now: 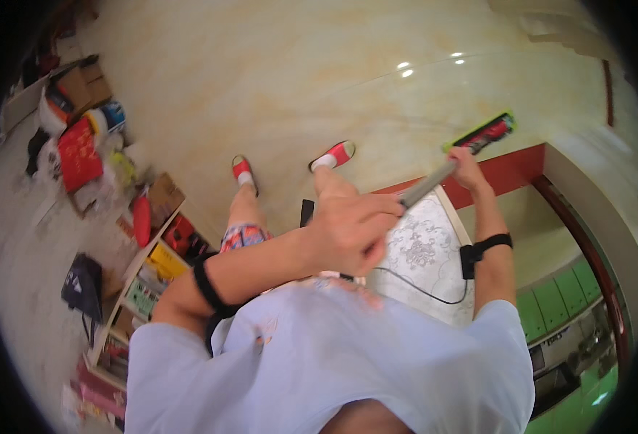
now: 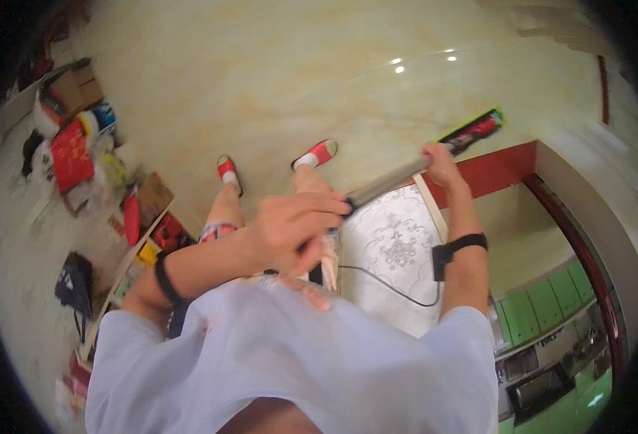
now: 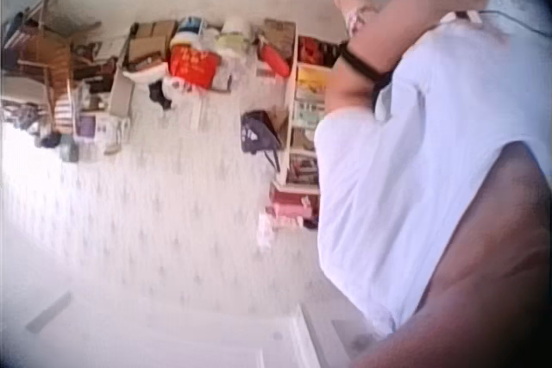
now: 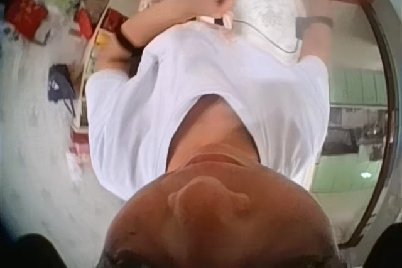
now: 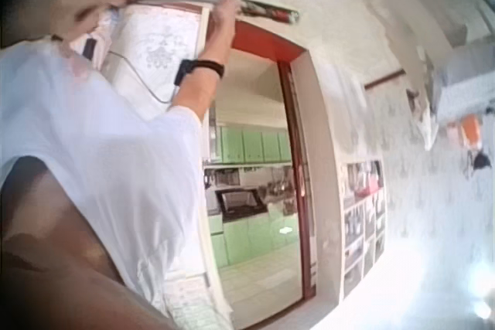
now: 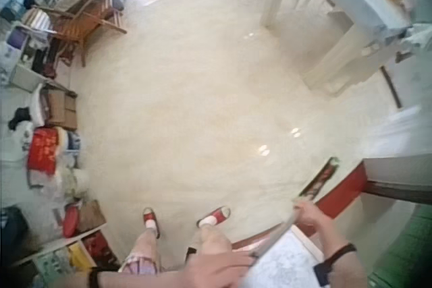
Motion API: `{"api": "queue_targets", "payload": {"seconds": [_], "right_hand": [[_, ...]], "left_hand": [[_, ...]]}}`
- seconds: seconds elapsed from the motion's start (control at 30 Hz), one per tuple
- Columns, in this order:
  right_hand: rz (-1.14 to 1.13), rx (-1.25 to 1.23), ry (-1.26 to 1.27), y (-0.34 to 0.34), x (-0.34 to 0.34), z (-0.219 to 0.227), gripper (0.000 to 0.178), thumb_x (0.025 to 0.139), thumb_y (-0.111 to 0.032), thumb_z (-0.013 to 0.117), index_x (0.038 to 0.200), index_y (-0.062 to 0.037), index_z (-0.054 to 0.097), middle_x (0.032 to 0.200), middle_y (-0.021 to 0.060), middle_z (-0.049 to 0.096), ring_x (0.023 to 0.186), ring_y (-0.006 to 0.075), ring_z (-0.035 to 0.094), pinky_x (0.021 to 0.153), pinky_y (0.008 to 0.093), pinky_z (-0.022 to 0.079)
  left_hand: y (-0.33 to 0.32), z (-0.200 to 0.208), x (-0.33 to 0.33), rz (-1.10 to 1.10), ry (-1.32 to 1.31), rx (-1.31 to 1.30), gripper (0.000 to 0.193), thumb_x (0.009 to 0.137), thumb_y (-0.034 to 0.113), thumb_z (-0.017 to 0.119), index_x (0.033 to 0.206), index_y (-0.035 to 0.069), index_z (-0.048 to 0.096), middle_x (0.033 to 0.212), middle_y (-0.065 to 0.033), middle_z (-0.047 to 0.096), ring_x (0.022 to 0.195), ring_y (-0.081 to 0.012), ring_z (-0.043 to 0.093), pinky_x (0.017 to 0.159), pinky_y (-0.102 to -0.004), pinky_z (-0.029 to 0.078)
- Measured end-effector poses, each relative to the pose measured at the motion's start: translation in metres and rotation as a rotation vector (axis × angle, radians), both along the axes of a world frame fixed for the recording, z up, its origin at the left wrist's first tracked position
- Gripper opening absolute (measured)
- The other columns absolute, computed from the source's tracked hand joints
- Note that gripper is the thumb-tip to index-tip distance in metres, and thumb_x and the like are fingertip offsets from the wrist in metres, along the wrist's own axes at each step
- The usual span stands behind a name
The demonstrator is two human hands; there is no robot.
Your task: The person mops the floor using a flat mop, moving through a cluttered living area and into the kitchen. They push the mop back and forth across tiled surfaces, navigating around furniture and cabinets.
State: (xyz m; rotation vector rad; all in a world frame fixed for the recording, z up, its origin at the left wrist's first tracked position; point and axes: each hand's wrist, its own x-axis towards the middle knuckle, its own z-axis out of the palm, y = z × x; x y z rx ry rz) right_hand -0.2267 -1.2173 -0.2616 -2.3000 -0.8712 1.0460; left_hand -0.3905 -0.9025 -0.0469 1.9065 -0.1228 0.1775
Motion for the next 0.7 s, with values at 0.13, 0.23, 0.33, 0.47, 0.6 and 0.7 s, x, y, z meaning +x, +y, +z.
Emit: {"api": "queue_targets", "payload": {"seconds": [0.13,0.23,0.33,0.47,0.6,0.7], "right_hand": [[-0.071,0.068,-0.148,-0.062,0.012,0.004,0.008,0.068,-0.003,0.056,0.068,-0.0047,0.048,0.07,0.0133,0.051,0.071,0.0298,0.05,0.064,0.036,0.04],[-0.162,-0.054,-0.032,-0.072,0.033,-0.007,0.018,0.063,0.005,0.053,0.078,-0.0043,0.058,0.082,0.0186,0.058,0.082,0.0317,0.055,0.074,0.0375,0.044],[-0.23,0.053,-0.055,-0.067,0.062,-0.016,0.021,0.061,0.006,0.054,0.077,-0.0058,0.061,0.078,0.0164,0.061,0.082,0.0365,0.057,0.071,0.0401,0.046],[-0.299,0.01,-0.046,-0.051,0.113,-0.021,0.023,0.06,0.006,0.055,0.078,-0.0065,0.06,0.078,0.0155,0.061,0.08,0.0362,0.058,0.068,0.0419,0.046],[-0.308,-0.115,0.055,-0.045,0.178,-0.008,0.018,0.062,0.002,0.057,0.077,-0.0071,0.06,0.081,0.0171,0.062,0.082,0.0373,0.058,0.07,0.0434,0.046],[-0.309,-0.134,0.183,-0.032,0.216,0.024,0.015,0.065,-0.001,0.058,0.077,-0.0084,0.06,0.082,0.0168,0.062,0.082,0.0363,0.059,0.071,0.0444,0.046]], "left_hand": [[-0.056,0.015,0.04,-0.062,0.012,0.009,0.023,0.059,-0.006,0.054,0.08,0.0,0.06,0.093,-0.0128,0.067,0.084,-0.0261,0.067,0.058,-0.0302,0.053],[-0.055,0.031,0.084,-0.132,0.0,0.086,0.02,0.062,-0.007,0.054,0.079,0.0,0.059,0.091,-0.0128,0.067,0.083,-0.0264,0.067,0.059,-0.0307,0.053],[-0.051,0.038,0.144,-0.164,0.049,0.089,0.014,0.069,-0.008,0.051,0.079,-0.003,0.058,0.088,-0.0148,0.067,0.077,-0.0278,0.067,0.063,-0.032,0.052],[-0.041,0.037,0.22,-0.16,0.112,0.056,0.015,0.073,-0.01,0.046,0.081,-0.004,0.058,0.088,-0.0163,0.067,0.076,-0.0277,0.067,0.068,-0.0316,0.052],[-0.036,0.039,0.307,-0.202,0.218,0.052,0.014,0.076,-0.01,0.047,0.082,-0.004,0.058,0.09,-0.0164,0.067,0.08,-0.025,0.068,0.072,-0.031,0.052],[-0.019,0.073,0.345,-0.232,0.302,0.073,0.013,0.077,-0.009,0.048,0.083,-0.005,0.059,0.09,-0.0165,0.068,0.082,-0.0242,0.067,0.073,-0.0314,0.052]]}}
